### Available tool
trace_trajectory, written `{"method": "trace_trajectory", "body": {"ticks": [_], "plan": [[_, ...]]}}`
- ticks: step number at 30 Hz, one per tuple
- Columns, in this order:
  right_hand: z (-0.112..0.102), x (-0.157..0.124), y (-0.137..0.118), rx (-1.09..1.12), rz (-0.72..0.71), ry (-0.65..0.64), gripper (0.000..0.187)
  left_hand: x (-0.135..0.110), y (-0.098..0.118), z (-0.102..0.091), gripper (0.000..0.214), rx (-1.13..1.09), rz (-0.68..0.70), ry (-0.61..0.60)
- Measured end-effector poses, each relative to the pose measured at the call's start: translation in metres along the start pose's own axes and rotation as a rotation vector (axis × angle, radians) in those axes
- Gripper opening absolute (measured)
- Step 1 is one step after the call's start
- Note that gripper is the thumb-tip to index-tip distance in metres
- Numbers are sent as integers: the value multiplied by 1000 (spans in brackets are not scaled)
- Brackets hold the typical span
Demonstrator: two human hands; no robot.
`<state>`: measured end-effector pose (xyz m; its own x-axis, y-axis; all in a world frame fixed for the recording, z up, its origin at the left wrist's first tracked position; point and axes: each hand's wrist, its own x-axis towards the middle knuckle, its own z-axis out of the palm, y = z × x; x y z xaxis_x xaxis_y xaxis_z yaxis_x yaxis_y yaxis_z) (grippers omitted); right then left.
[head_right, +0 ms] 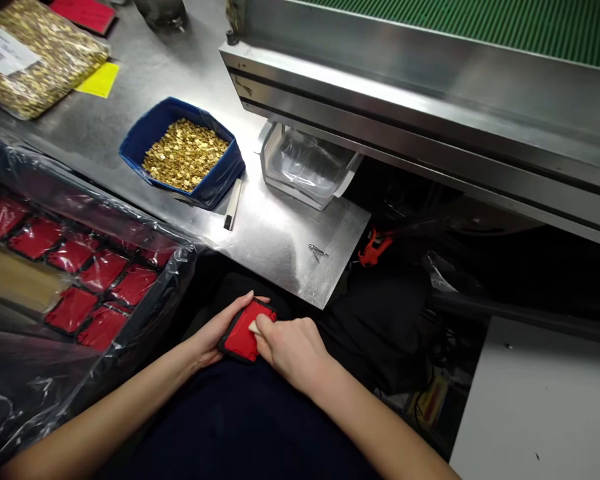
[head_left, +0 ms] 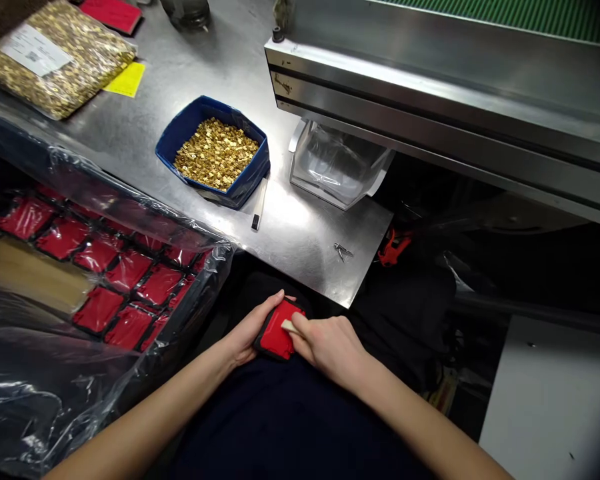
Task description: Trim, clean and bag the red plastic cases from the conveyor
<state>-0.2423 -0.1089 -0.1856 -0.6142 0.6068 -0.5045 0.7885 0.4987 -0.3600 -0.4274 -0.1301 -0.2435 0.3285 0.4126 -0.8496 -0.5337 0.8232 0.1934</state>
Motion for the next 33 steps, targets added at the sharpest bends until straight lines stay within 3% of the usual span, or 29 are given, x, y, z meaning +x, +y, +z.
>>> {"method": "trace_trajectory", "body": {"ticks": [5,15,26,33], "plan": [[1,1,3,41,-40,-22,18,1,0,-1,40,-10,-7,-8],[4,2,6,77,-110,-14,23,-1,2,-4,41,4,-30,-23],[7,2,10,109,-78,-25,32,1,1,-3,40,23,-29,10],[7,6,11,97,-87,-10,27,-1,3,0,41,18,-44,18]]}}
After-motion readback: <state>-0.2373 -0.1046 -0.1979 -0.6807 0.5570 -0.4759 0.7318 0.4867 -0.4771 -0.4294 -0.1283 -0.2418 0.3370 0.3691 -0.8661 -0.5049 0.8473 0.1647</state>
